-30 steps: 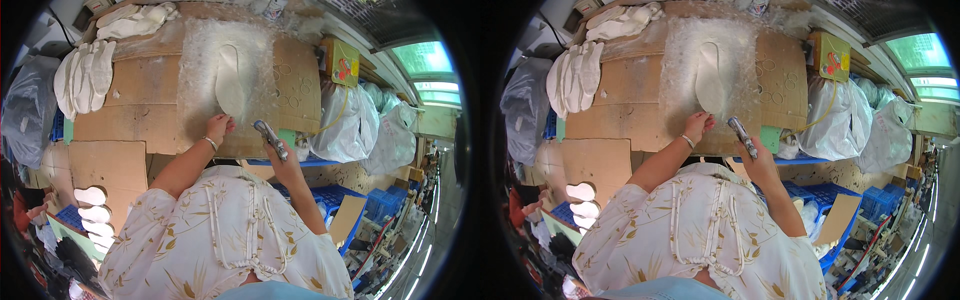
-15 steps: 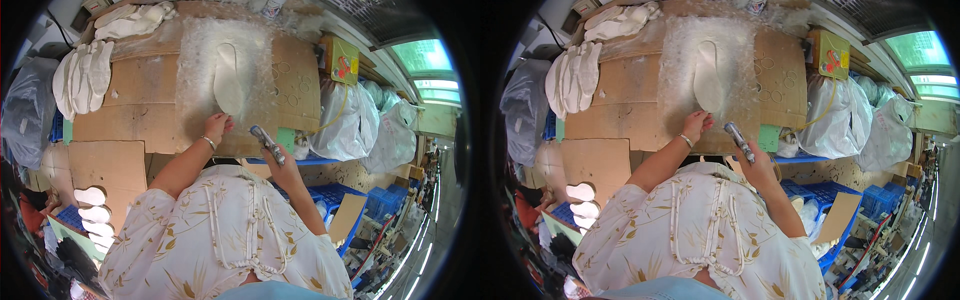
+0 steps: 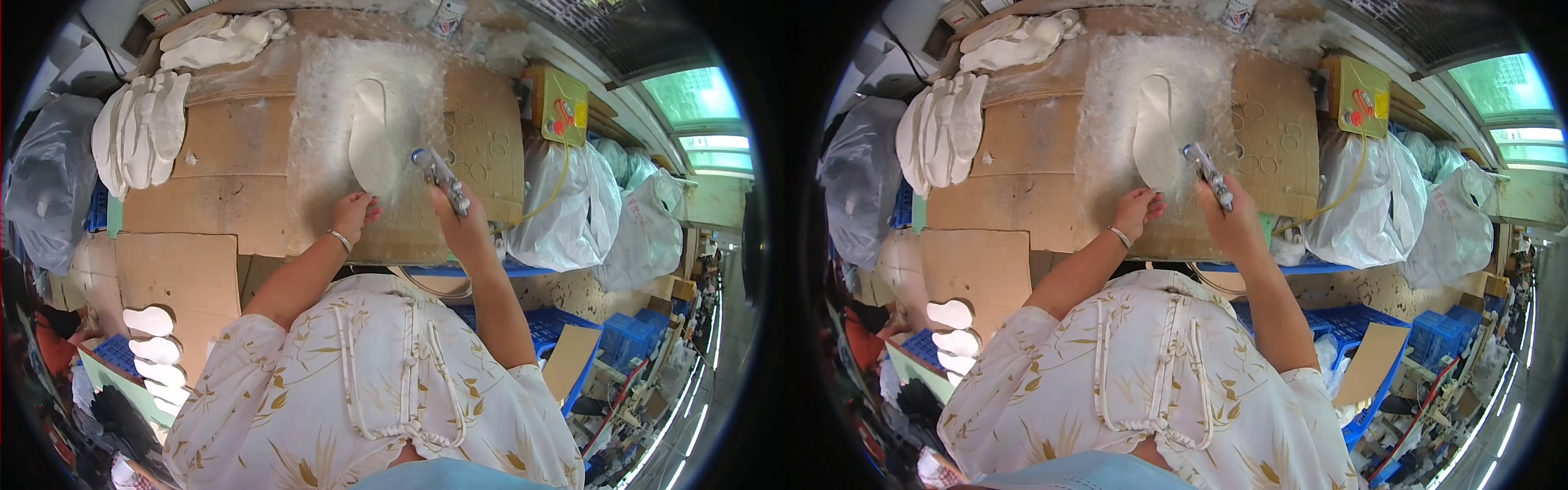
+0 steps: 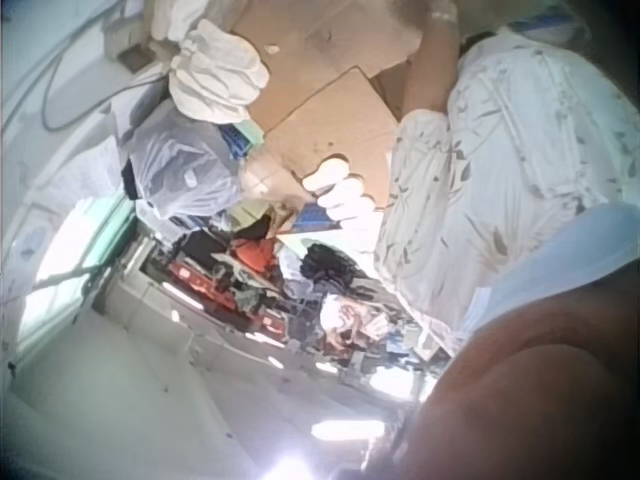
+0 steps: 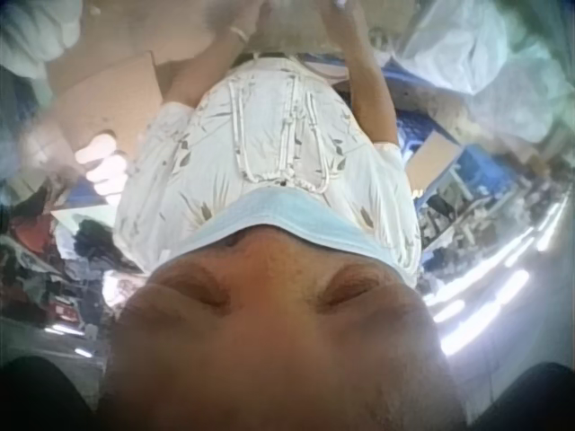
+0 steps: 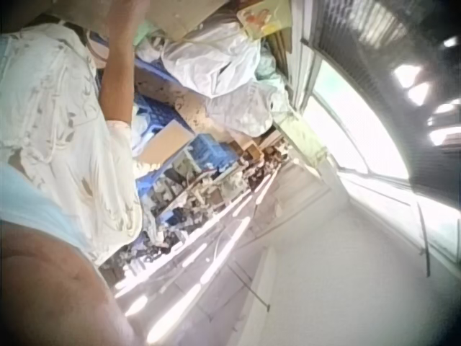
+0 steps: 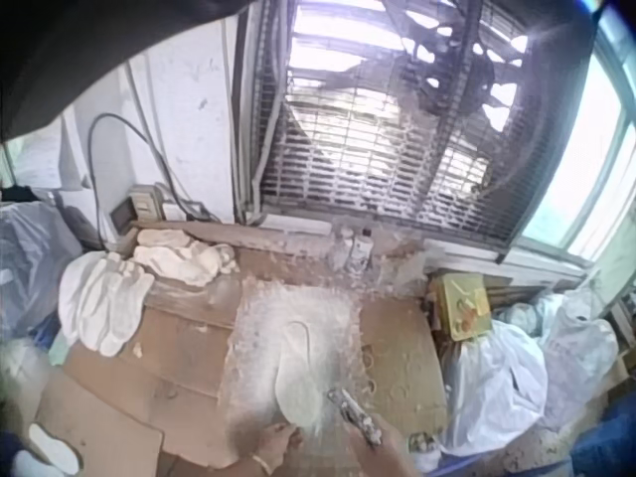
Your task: Applying adhesive using a spray gun to shoe insole components in a manufacturing setting.
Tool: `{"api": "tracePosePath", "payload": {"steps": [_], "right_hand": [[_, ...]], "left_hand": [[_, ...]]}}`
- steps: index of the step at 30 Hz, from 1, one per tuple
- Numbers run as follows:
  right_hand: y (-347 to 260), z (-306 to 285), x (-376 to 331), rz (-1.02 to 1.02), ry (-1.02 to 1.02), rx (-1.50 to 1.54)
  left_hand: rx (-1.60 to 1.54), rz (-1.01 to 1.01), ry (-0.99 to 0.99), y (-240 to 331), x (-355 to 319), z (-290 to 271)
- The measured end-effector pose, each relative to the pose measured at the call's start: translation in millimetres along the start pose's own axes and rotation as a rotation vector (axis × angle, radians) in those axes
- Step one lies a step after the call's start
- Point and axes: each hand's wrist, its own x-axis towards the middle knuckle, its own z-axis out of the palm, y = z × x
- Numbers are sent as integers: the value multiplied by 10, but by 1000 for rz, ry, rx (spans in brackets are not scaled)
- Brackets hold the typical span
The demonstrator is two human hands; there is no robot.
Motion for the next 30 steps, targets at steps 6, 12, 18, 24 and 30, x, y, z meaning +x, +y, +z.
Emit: {"api": "tracePosePath", "payload": {"steps": [6,12,18,24,30], "right_hand": [[-117,-127,78,86,-22,170],[-25,-325,-196,57,48,359],[-38,-188,-291,36,-151,271],[-120,215,-177,78,-357,189],[-527,688,-136,15,-425,150]], "left_hand": [[69,80,56,59,-58,55],[-242,453,-279,911,-534,155],[-689,699,-361,1573,-1450,-556],[-710,1097,20,2090,-2192,-2010],[-468,1410,486,2573,-2727,-3878]]}}
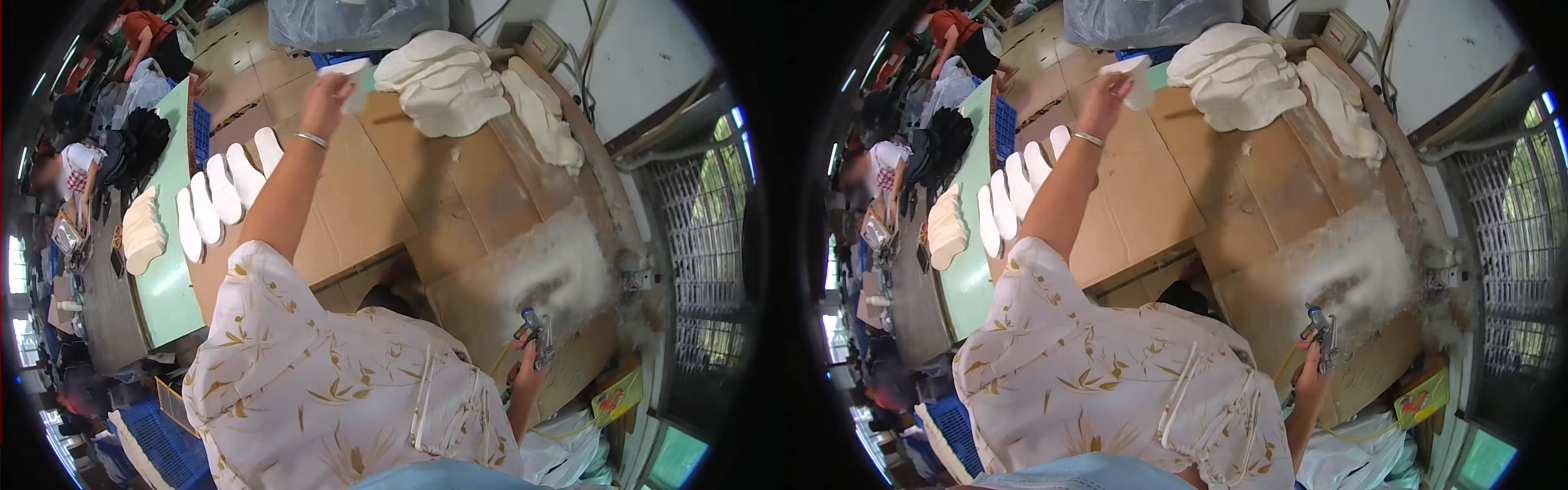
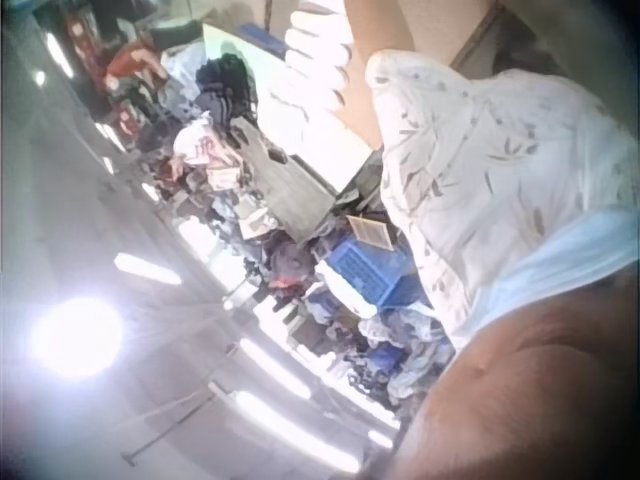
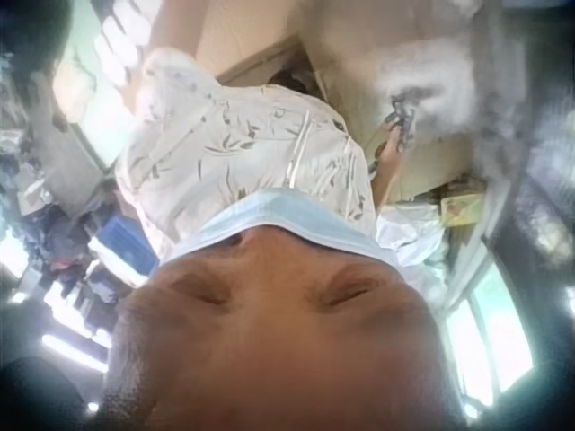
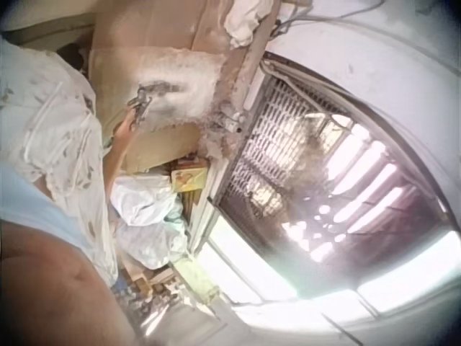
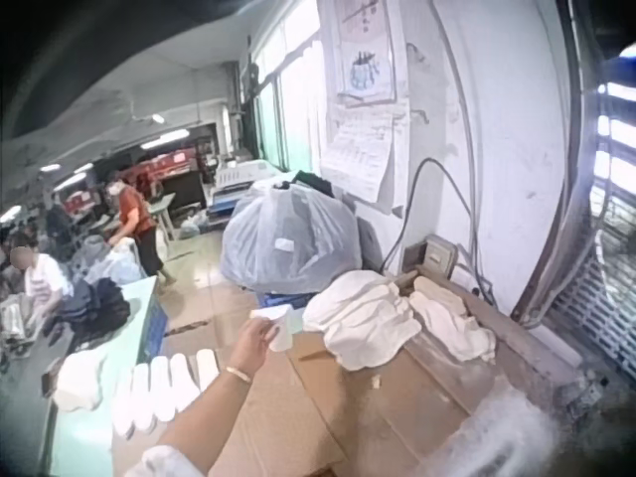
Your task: Applying adhesive using a spray gun to shoe insole components in a manufacturing setting.
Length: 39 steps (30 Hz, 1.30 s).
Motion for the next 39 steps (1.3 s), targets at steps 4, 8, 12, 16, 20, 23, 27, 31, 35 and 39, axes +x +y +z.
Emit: {"api": "tracePosePath", "payload": {"steps": [4,8,12,16,20,23,27,31,35,39], "right_hand": [[-80,183,76,10,-15,-39],[-243,414,115,89,-43,-77],[-267,508,204,157,-82,-85],[-293,594,270,175,-70,-125],[-273,604,340,225,-49,-137],[-254,615,379,248,-40,-113],[-189,547,458,262,-34,-115],[-140,509,514,261,43,-66],[-99,464,488,270,128,3],[-120,456,506,314,152,8]], "left_hand": [[42,60,244,22,122,-579],[121,-8,390,-561,-217,-1554],[126,-178,546,-1129,-873,-2238],[56,-255,877,-1288,-1190,-1668],[36,-209,989,-1266,-1304,-1561],[82,-228,978,-1231,-1359,-1526],[167,-323,766,-1239,-1468,-1611],[507,-379,801,-1281,-1654,-1287],[863,-330,429,-1351,-1109,-752],[917,-82,150,-1816,403,-509]]}}
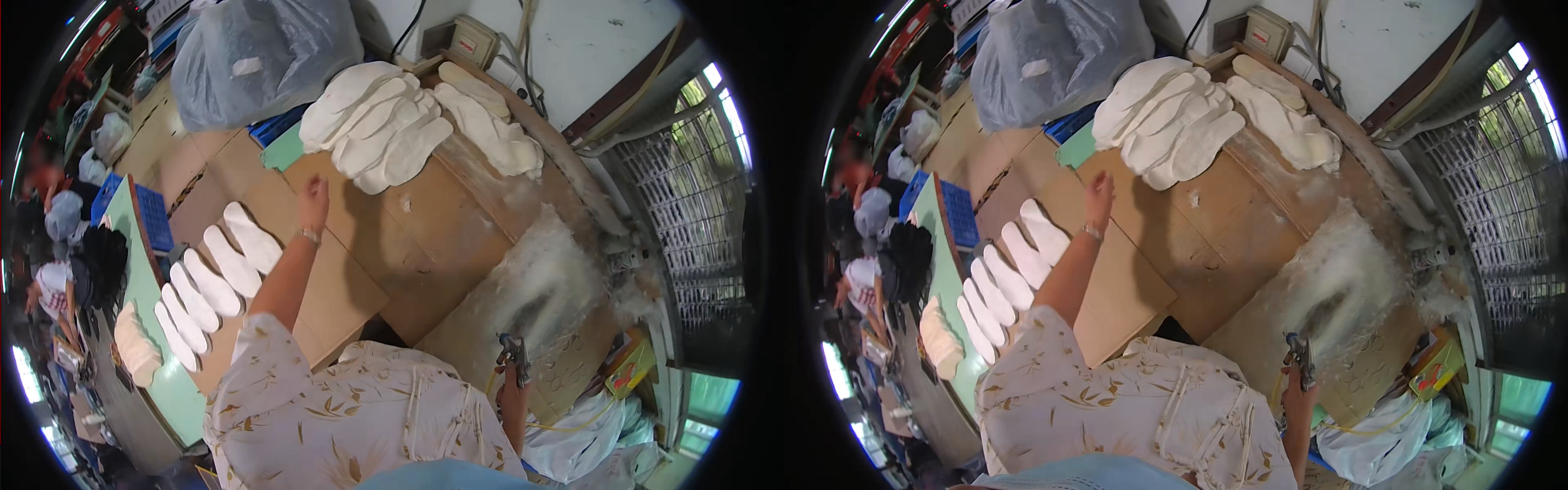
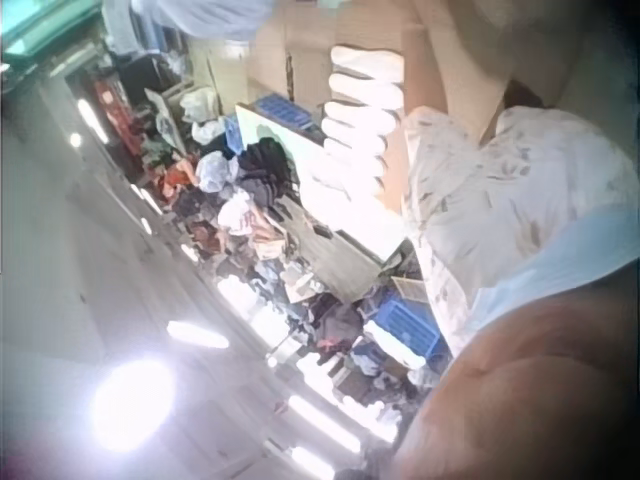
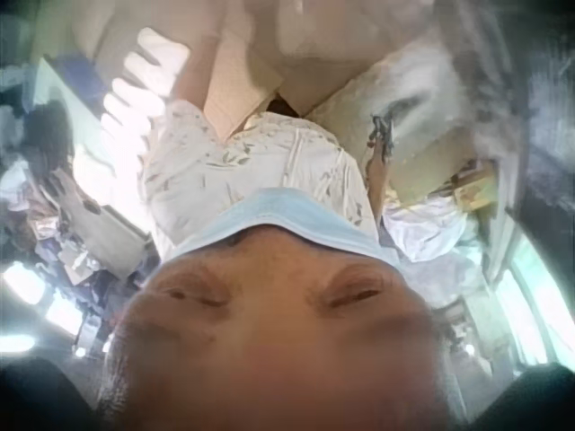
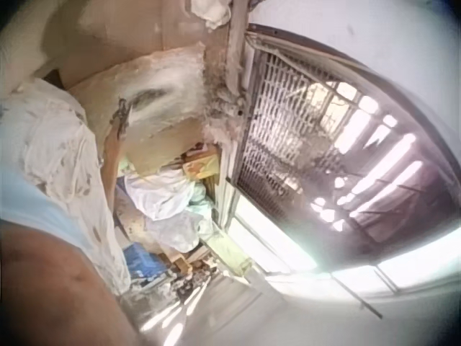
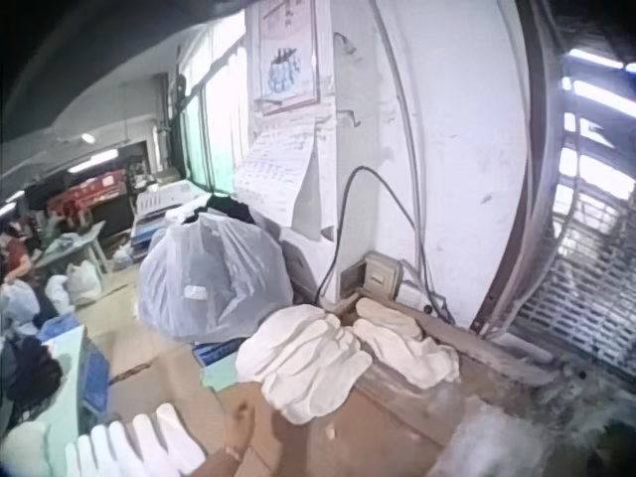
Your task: Applying adhesive using a spray gun to shoe insole components in a manufacturing setting.
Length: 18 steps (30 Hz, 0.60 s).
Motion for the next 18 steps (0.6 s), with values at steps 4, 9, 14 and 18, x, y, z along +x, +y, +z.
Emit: {"api": "tracePosePath", "payload": {"steps": [4,9,14,18], "right_hand": [[-7,34,-82,2,103,49],[82,-40,-58,-22,-9,-32],[86,18,-282,45,178,-60],[143,-22,-254,102,129,-11]], "left_hand": [[-105,-152,-94,495,1264,683],[7,-303,114,77,2655,394],[-568,-522,-19,502,2115,986],[-806,-383,-321,906,2175,919]]}}
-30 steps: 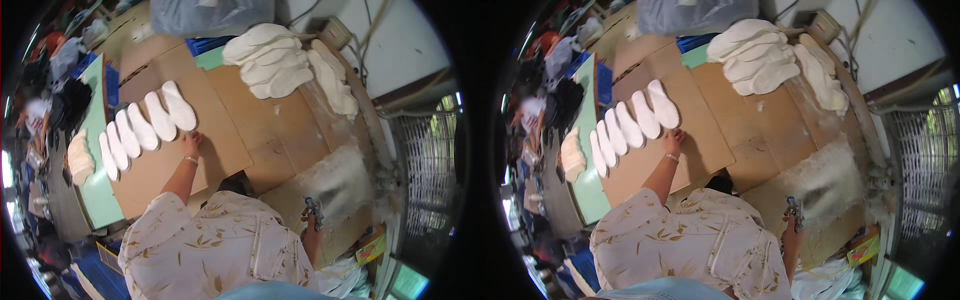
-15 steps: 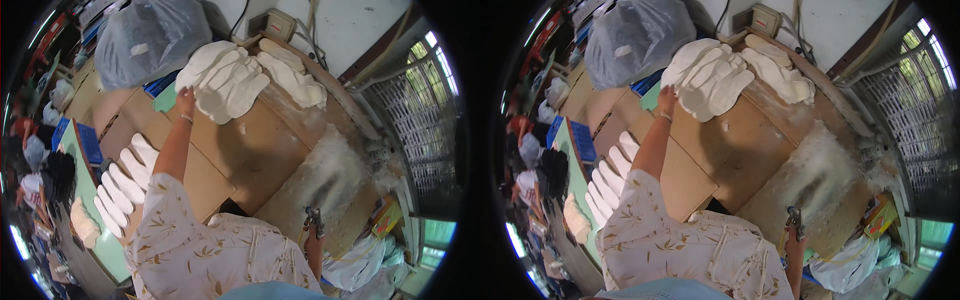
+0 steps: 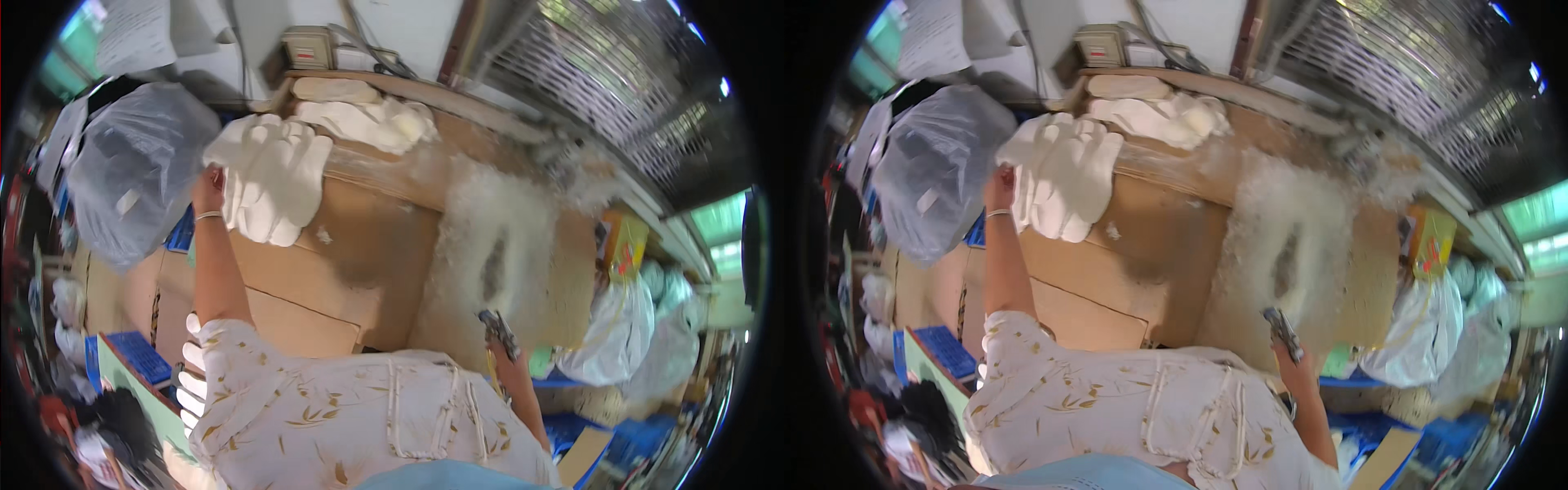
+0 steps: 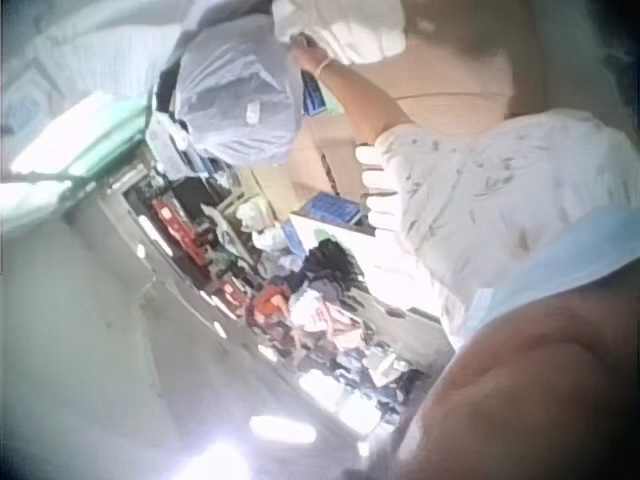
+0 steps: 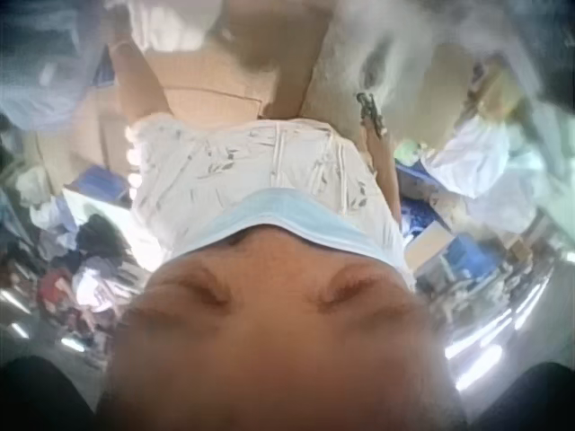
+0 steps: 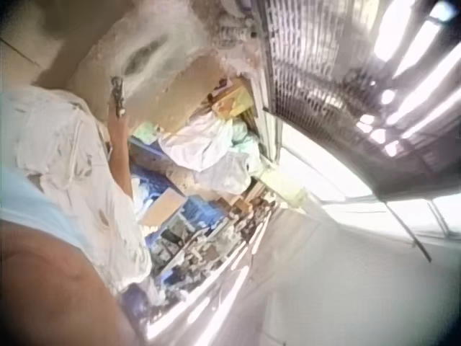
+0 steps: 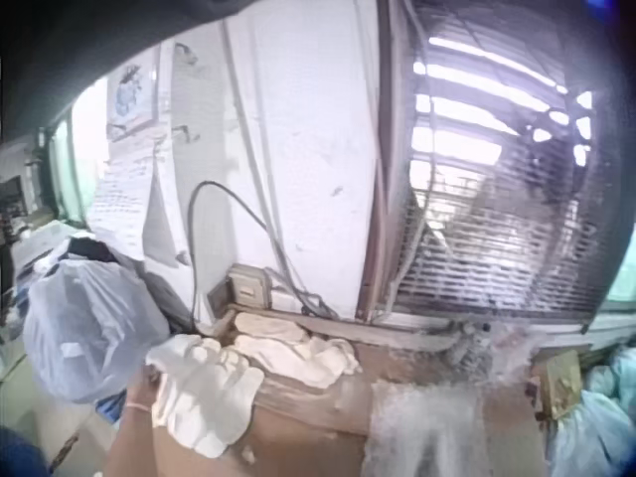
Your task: Applying adhesive using a spray gun to shoe insole components in a manufacturing setting.
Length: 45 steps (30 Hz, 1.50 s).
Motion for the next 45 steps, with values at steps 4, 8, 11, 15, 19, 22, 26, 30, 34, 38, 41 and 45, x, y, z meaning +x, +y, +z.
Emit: {"api": "tracePosePath", "payload": {"steps": [4,8,11,15,19,22,26,30,34,38,41,45], "right_hand": [[297,24,90,-142,29,124],[233,-164,-59,-125,42,28],[449,-298,-130,-219,61,90],[675,-559,-338,-165,131,173],[1087,-766,-532,-219,277,202],[1333,-941,-629,-209,318,233],[1464,-1191,-753,-136,295,242],[1357,-1376,-792,-96,327,363],[1102,-1554,-762,-74,326,391],[825,-1434,-562,-201,217,225],[475,-1187,-404,-389,175,133],[238,-1037,-141,-437,180,78]], "left_hand": [[-9,49,-280,15,-646,1445],[-37,-104,-438,-386,-1549,2541],[-31,-272,-645,-1126,-1826,2850],[-89,-473,-659,-1995,-3230,3286],[-7,-643,-700,-2750,-4234,2960],[82,-811,-596,-3279,-4742,2518],[206,-869,-429,-3767,-5116,1855],[365,-881,-330,-3991,-5309,1471],[415,-910,-341,-3974,-5487,1353],[504,-907,-368,-3966,-5556,1352],[545,-941,-372,-3987,-5538,1351],[578,-969,-387,-4020,-5474,1306]]}}
